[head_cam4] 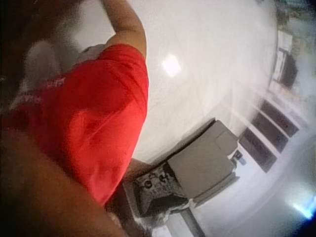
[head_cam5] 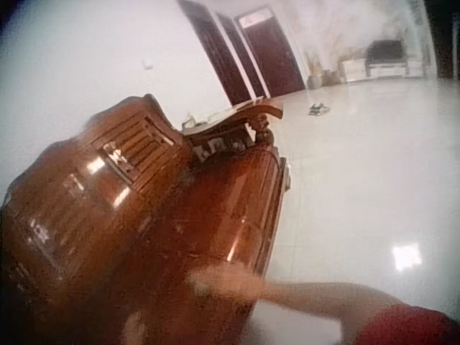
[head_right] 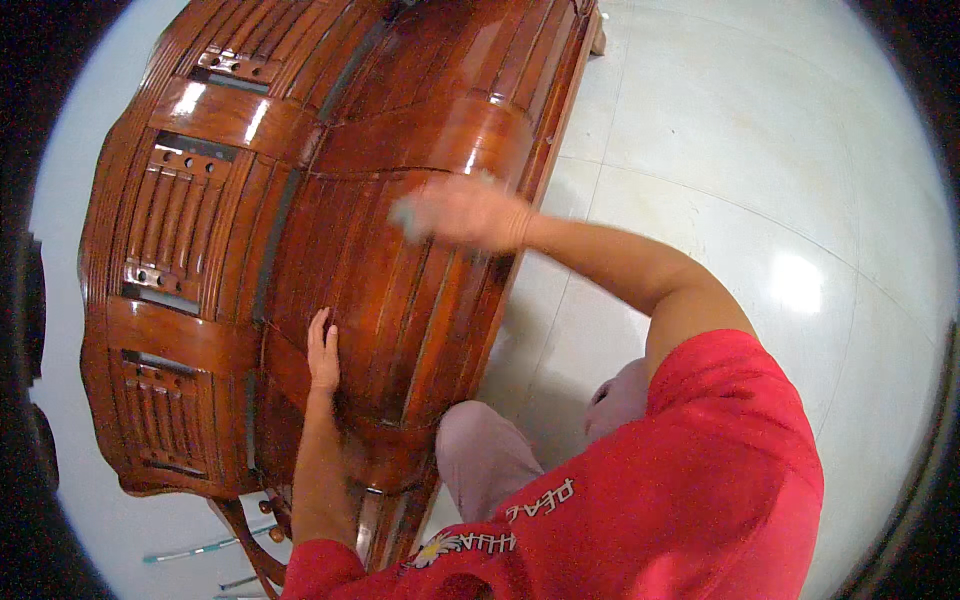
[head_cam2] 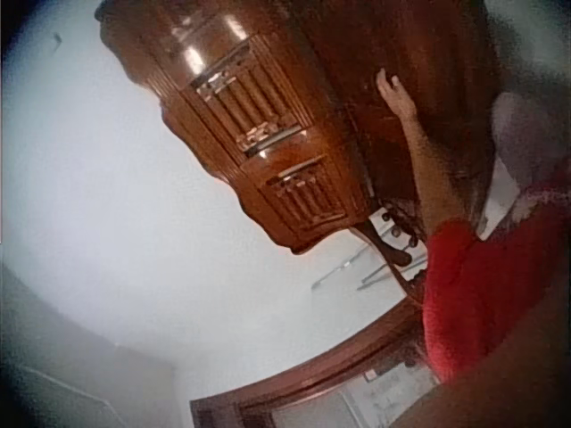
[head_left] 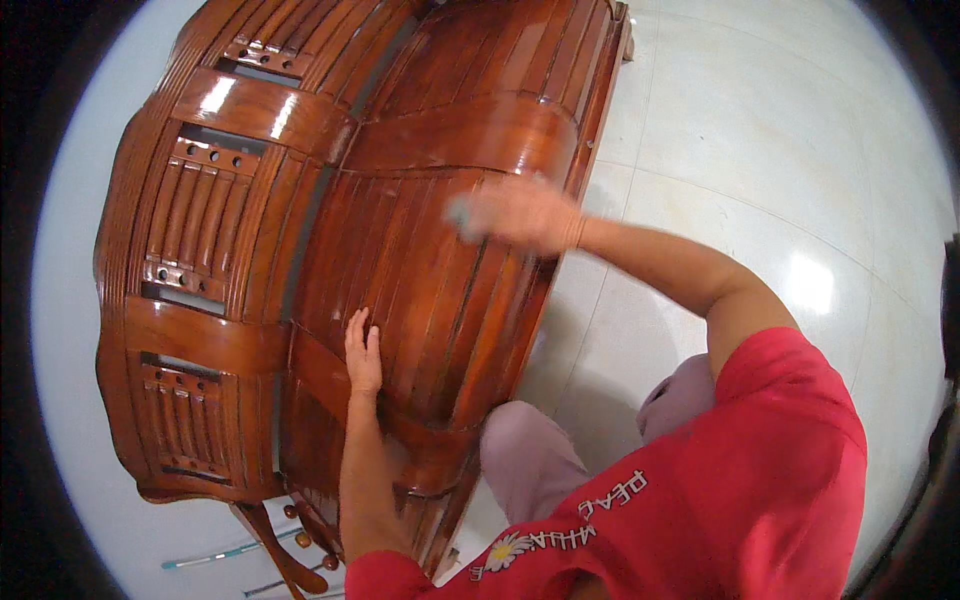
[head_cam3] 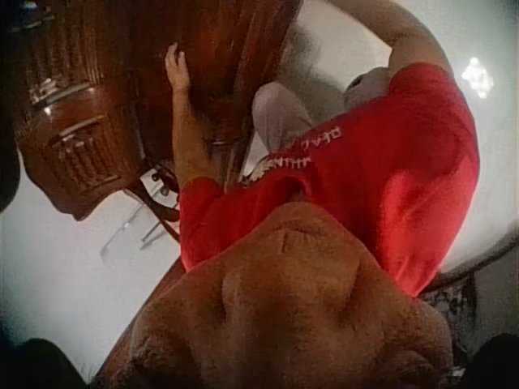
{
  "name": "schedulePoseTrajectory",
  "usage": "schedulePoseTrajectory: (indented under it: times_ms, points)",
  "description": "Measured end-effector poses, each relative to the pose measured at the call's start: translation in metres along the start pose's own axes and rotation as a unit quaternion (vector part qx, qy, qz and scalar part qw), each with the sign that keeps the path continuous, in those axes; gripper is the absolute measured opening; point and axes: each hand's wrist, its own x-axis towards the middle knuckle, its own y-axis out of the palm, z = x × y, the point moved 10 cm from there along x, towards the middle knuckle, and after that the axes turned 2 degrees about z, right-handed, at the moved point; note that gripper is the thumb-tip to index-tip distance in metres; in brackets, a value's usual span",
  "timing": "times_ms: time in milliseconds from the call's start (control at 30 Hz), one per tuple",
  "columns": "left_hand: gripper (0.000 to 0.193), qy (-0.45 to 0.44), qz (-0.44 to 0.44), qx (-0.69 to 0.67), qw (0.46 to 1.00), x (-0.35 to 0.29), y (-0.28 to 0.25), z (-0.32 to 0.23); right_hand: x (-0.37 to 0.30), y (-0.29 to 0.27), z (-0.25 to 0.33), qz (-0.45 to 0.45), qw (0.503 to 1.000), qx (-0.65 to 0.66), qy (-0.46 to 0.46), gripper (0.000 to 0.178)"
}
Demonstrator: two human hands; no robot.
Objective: The person wipes a wooden chair with a cloth, cleaning the seat, backrest, and armrests. They move around the chair to reach different areas and continue wiping until the end of the clip.
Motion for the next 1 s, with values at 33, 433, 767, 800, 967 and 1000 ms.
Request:
schedulePoseTrajectory:
  times_ms: [33,433,767,800,967,1000]
  points:
    - [0.050,0.011,0.003,0.000,1.000,0.010,0.005,-0.017,-0.029,-0.026,-0.062,-0.089,0.986,-0.134,0.037,0.042]
    - [0.071,-0.059,-0.004,-0.013,0.998,0.094,0.060,-0.132,-0.078,0.042,0.037,-0.045,0.963,0.015,-0.267,0.047]
    - [0.088,-0.130,-0.018,0.043,0.990,0.146,0.077,-0.182,-0.079,-0.065,-0.194,-0.355,0.895,-0.018,0.268,0.043]
    - [0.086,-0.131,-0.023,0.046,0.990,0.143,0.074,-0.179,-0.071,-0.057,-0.178,-0.338,0.913,-0.012,0.230,0.041]
    - [0.081,-0.145,-0.049,0.092,0.984,0.141,0.070,-0.165,-0.044,0.006,-0.042,-0.088,0.924,0.360,0.095,0.030]
    - [0.080,-0.139,-0.051,0.090,0.985,0.141,0.070,-0.162,-0.046,0.011,-0.002,-0.031,0.927,0.369,0.062,0.029]
